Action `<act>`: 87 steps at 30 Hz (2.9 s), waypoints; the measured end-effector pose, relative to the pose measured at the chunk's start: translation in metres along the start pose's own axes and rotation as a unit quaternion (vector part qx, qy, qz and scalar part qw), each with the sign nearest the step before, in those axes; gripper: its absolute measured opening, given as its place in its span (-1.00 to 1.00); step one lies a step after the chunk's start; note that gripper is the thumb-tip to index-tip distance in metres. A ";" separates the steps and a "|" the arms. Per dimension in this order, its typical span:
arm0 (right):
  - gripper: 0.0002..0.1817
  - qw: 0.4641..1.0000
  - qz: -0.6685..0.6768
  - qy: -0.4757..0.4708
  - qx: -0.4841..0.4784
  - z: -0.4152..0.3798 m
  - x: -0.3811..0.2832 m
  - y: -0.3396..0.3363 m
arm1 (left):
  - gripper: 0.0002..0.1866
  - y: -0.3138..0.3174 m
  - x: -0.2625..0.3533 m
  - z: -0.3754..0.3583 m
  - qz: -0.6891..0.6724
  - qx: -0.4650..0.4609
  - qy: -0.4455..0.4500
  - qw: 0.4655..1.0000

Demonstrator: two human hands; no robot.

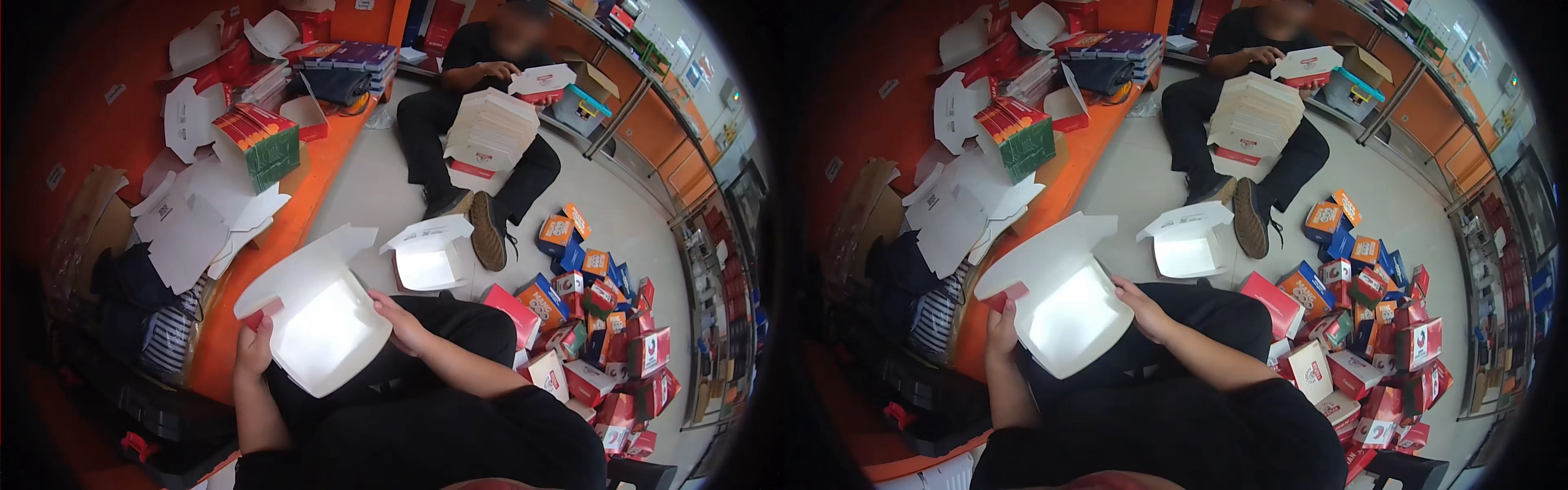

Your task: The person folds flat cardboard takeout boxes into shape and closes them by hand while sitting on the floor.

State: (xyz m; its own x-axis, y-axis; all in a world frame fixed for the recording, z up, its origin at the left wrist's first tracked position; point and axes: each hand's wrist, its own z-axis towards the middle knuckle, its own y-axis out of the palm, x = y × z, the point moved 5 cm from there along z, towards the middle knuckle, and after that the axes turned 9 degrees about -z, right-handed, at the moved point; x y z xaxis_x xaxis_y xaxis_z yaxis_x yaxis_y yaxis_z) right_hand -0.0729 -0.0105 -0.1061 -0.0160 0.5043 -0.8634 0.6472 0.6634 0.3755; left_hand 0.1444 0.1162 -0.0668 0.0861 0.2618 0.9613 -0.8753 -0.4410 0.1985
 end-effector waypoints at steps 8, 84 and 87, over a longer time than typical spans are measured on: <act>-0.37 0.998 -0.034 0.046 -0.029 0.003 0.016 0.014 | -0.71 -0.013 -0.008 0.005 0.008 0.162 0.036 0.986; -0.83 0.845 -0.330 -0.357 -0.223 0.025 -0.101 0.054 | -0.95 0.019 0.103 -0.042 0.516 -0.030 0.234 0.823; -0.74 0.891 -0.309 -0.254 -0.216 0.020 -0.092 0.058 | -0.94 0.029 0.106 -0.048 0.525 -0.029 0.253 0.812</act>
State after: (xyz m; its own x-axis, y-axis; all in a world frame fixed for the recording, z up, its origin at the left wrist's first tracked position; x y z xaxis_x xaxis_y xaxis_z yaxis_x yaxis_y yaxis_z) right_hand -0.0182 -0.0291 -0.0118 0.1512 -0.2731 -0.9500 0.2794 0.9337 -0.2239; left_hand 0.1055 0.1723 0.0313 -0.9159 0.0933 0.3904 -0.3623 -0.6108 -0.7041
